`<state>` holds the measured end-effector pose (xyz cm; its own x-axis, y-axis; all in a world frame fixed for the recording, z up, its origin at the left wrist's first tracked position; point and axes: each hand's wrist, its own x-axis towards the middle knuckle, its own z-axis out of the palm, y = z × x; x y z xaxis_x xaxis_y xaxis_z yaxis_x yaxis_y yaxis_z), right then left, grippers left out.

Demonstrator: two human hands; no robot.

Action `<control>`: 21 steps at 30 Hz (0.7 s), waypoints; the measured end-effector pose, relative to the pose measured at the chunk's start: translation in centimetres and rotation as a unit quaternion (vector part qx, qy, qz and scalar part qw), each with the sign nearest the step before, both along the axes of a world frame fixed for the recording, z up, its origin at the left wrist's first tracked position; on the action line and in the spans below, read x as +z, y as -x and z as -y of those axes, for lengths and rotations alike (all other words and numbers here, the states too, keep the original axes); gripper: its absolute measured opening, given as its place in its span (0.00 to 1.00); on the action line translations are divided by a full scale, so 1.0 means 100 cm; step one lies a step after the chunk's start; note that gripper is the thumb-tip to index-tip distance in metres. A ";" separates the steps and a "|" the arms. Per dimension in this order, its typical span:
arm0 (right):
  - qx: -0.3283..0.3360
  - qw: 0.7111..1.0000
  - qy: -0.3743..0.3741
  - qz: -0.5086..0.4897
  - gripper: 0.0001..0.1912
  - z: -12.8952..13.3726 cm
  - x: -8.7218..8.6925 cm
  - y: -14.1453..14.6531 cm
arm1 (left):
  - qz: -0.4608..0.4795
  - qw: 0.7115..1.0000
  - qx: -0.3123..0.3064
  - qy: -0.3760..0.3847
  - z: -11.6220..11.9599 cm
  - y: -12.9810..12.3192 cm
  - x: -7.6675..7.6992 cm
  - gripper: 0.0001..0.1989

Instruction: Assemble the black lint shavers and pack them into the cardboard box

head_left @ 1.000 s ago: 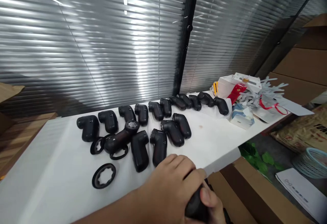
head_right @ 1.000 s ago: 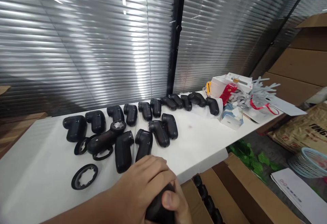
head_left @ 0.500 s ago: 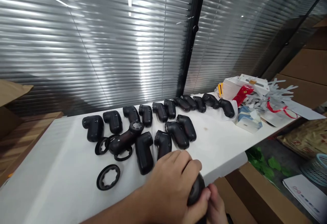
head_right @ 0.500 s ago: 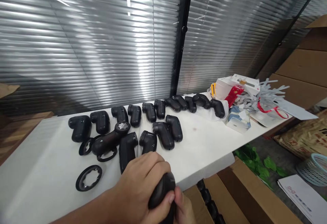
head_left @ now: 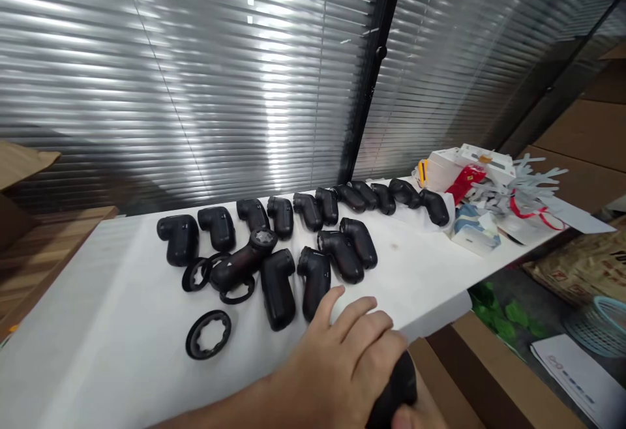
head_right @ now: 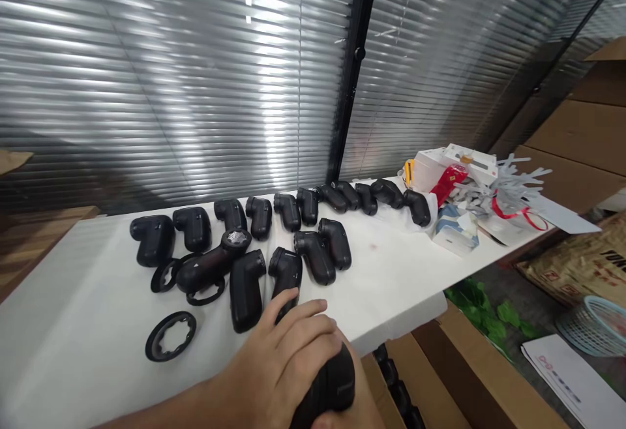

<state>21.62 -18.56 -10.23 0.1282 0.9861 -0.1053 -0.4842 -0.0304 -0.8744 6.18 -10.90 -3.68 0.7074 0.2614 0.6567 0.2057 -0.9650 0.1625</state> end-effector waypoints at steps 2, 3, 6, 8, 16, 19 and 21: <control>0.021 1.000 0.002 0.013 0.32 -0.001 -0.007 0.000 | 0.034 0.999 0.006 -0.013 0.002 0.000 -0.011 0.25; 0.027 1.000 0.003 0.016 0.31 -0.001 -0.010 0.002 | 0.045 0.999 0.013 -0.008 0.003 0.000 -0.016 0.24; 0.026 0.999 0.023 -0.024 0.23 0.001 -0.018 0.010 | 0.054 0.997 0.019 0.042 0.009 0.002 -0.024 0.28; 0.051 0.995 0.046 -0.070 0.15 0.005 -0.021 0.011 | 0.034 0.993 0.006 0.117 0.012 0.005 -0.021 0.30; 0.164 0.984 0.017 -0.062 0.15 0.008 -0.009 0.022 | 0.040 0.879 0.036 0.473 0.018 0.006 0.010 0.25; 0.164 0.985 -0.014 -0.050 0.23 0.000 -0.005 0.037 | 0.066 0.876 0.110 0.465 0.021 0.000 0.009 0.28; 0.152 0.987 -0.033 -0.031 0.26 -0.004 -0.001 0.042 | 0.098 0.909 0.094 0.395 0.021 -0.002 0.007 0.26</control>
<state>17.43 -18.17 -10.29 -0.1797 0.9830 -0.0378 -0.5145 -0.1266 -0.8481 6.42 -12.99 -2.98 0.4905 0.8102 0.3209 0.2470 -0.4824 0.8404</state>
